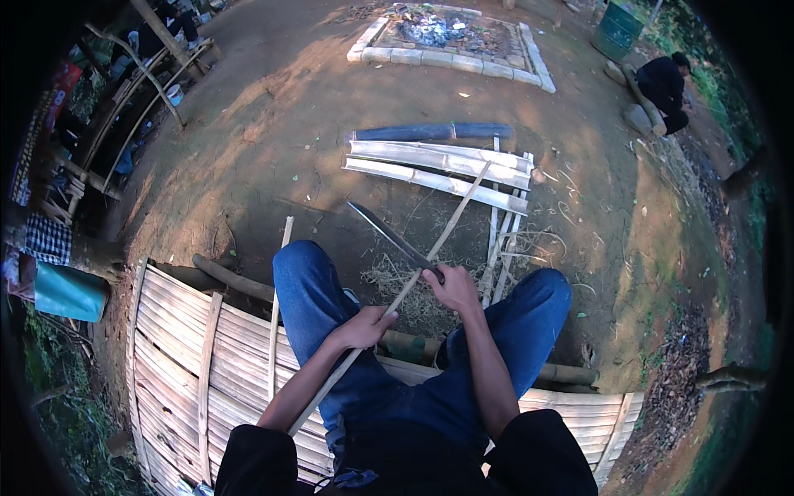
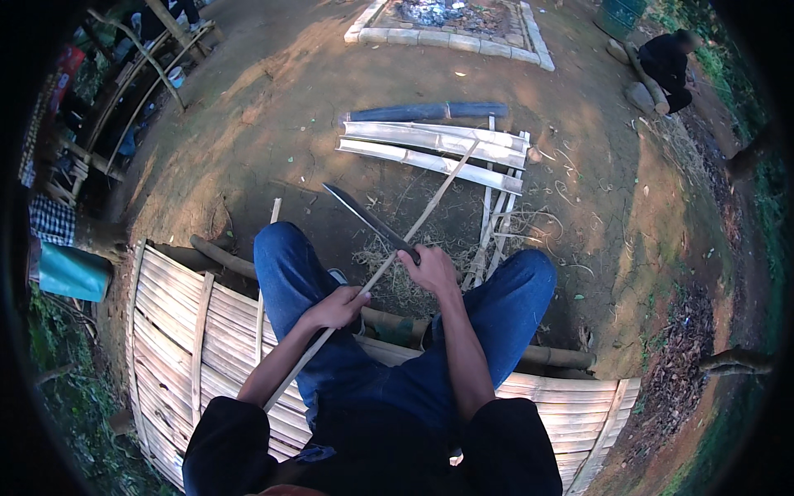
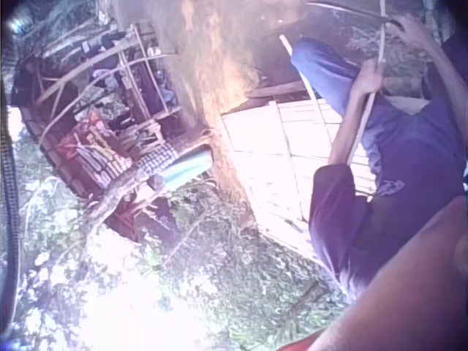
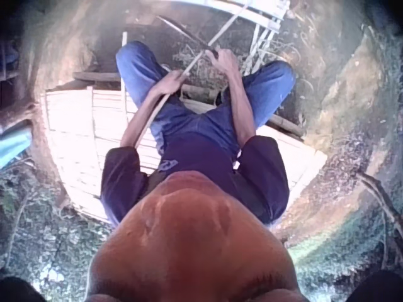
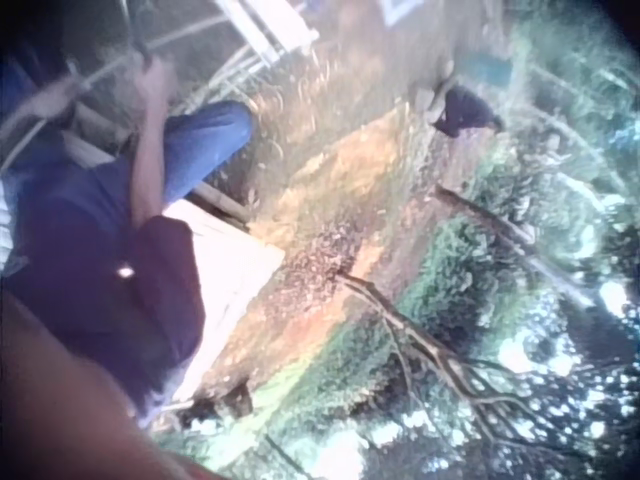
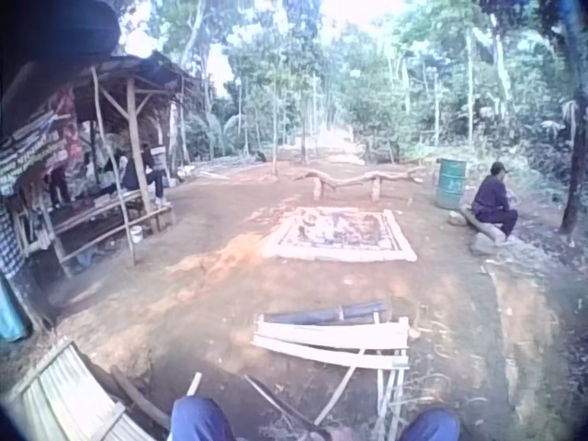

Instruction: The person strips layers from a bamboo pole using a large knife while seated on a bamboo platform.

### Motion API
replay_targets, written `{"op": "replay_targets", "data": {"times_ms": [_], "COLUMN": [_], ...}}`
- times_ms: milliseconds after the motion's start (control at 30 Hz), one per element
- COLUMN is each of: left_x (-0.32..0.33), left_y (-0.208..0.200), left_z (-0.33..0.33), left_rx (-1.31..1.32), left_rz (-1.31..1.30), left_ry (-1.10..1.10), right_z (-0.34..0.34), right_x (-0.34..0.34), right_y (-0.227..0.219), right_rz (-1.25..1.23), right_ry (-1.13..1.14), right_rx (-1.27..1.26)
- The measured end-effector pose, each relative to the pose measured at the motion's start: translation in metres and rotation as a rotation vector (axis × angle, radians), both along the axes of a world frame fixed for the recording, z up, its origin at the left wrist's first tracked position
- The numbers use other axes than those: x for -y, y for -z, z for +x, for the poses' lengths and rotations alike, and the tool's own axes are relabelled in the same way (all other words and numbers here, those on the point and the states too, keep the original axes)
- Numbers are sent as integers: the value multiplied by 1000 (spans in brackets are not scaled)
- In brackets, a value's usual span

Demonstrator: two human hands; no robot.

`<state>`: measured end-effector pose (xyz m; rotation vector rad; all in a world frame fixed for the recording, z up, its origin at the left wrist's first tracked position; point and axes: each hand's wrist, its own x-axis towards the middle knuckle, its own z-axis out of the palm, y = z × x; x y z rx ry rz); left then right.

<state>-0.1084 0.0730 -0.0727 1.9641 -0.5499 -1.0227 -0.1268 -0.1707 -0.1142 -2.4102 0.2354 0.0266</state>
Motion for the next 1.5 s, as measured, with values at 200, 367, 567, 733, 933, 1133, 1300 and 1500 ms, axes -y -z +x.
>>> {"op": "replay_targets", "data": {"times_ms": [200, 367, 567, 733, 933, 1133, 1300, 1500], "left_x": [-2, -1, 10, 5, -2, -4, -2, -5], "left_y": [2, 6, 0, 12, -6, -14, -13, -15], "left_z": [0, -3, 0, -3, 2, -2, -3, 5], "left_rx": [-130, -129, 184, 357, 32, -177, -278, -440], "left_rz": [-85, -148, -47, -254, -99, -37, -45, -256], "left_ry": [-59, -56, 88, -20, 44, -7, -19, -179], "right_z": [-2, -7, -16, -17, -13, 1, -19, -22], "right_x": [-3, -6, -23, -37, -21, 0, -14, -8], "right_y": [2, -7, 0, -19, -6, 16, 0, 5], "right_rz": [81, 99, 220, 32, 3, 402, 127, 88], "right_ry": [-37, -80, -271, -369, -257, 173, -268, -232], "right_rx": [75, 114, 190, 234, 293, 211, 179, 191]}}
